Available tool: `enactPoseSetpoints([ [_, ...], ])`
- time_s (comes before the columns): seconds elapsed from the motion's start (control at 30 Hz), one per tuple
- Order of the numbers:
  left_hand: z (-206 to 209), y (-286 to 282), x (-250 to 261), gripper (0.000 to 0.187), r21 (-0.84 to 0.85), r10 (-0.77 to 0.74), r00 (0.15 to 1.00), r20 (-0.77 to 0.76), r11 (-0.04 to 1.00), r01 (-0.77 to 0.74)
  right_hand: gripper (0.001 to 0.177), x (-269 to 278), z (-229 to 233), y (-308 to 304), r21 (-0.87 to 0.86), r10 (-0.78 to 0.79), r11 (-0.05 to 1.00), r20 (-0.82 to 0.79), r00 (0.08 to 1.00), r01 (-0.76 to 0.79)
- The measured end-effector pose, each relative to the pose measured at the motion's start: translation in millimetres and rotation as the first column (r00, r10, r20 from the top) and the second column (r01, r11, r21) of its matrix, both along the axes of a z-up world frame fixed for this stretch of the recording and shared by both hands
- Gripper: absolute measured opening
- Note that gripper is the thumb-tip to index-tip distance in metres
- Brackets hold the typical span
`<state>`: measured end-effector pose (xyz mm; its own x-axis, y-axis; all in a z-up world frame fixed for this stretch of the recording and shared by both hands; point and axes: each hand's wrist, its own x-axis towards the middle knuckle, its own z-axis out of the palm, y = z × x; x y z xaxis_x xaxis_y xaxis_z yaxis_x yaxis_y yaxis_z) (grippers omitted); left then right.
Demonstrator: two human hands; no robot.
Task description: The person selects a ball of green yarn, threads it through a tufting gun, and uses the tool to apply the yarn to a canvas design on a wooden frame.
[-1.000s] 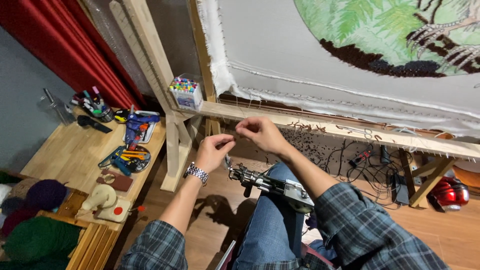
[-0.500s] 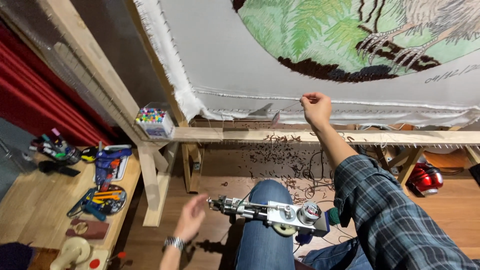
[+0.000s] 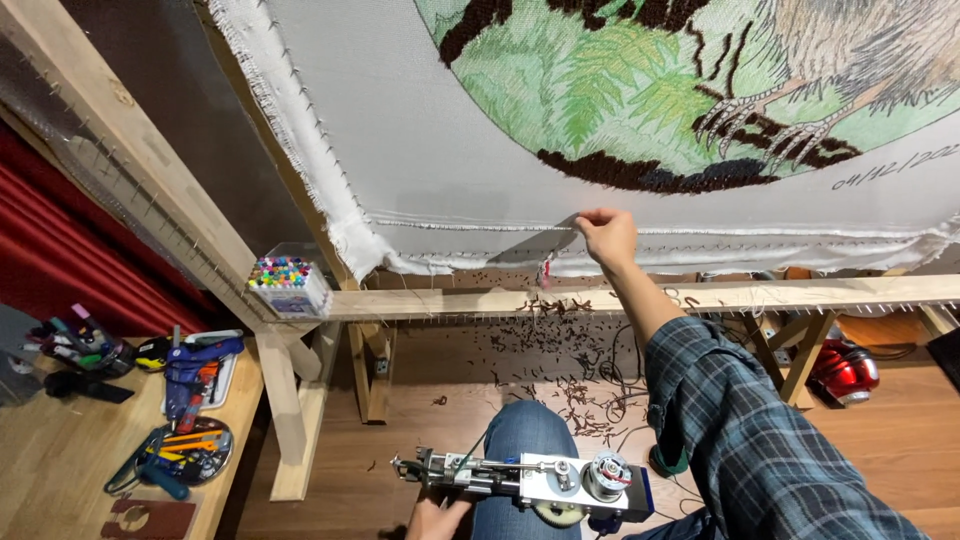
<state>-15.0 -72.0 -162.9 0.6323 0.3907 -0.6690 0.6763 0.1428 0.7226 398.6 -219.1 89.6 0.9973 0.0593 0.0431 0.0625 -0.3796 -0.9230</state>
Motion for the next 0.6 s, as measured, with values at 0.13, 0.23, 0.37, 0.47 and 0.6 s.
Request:
enactPoseSetpoints([
  [0.13, -61, -14, 11, 0.075, 0.237, 0.131, 0.970, -0.205, 0.968, -0.081, 0.035, -12, -6, -7, 0.033, 0.019, 0.999, -0.030, 0.999, -0.018],
  [0.23, -61, -18, 12, 0.069, 0.270, 0.203, 0.975, -0.095, 0.948, -0.171, 0.035, -28, -26, -33, -0.096, 0.074, 0.991, -0.188, 0.979, -0.093],
  [0.37, -35, -12, 24, 0.056, 0.238, 0.131, 0.991, -0.033, 0.964, -0.119, 0.028, -67, -59, -91, -0.106, 0.435, 0.843, -0.439, 0.786, -0.527],
  [0.47, 1, -13, 45, 0.019, 0.103, 0.103, 0.991, 0.086, 0.988, -0.112, 0.034, -108, -73, -126, -0.307, 0.570, 0.543, -0.549, 0.611, -0.782],
  [0.6, 37, -18, 83, 0.018, 0.114, 0.064, 0.988, 0.141, 0.990, -0.081, 0.035, -125, -152, -208, -0.035, 0.805, 0.223, -0.557, 0.204, -0.974],
])
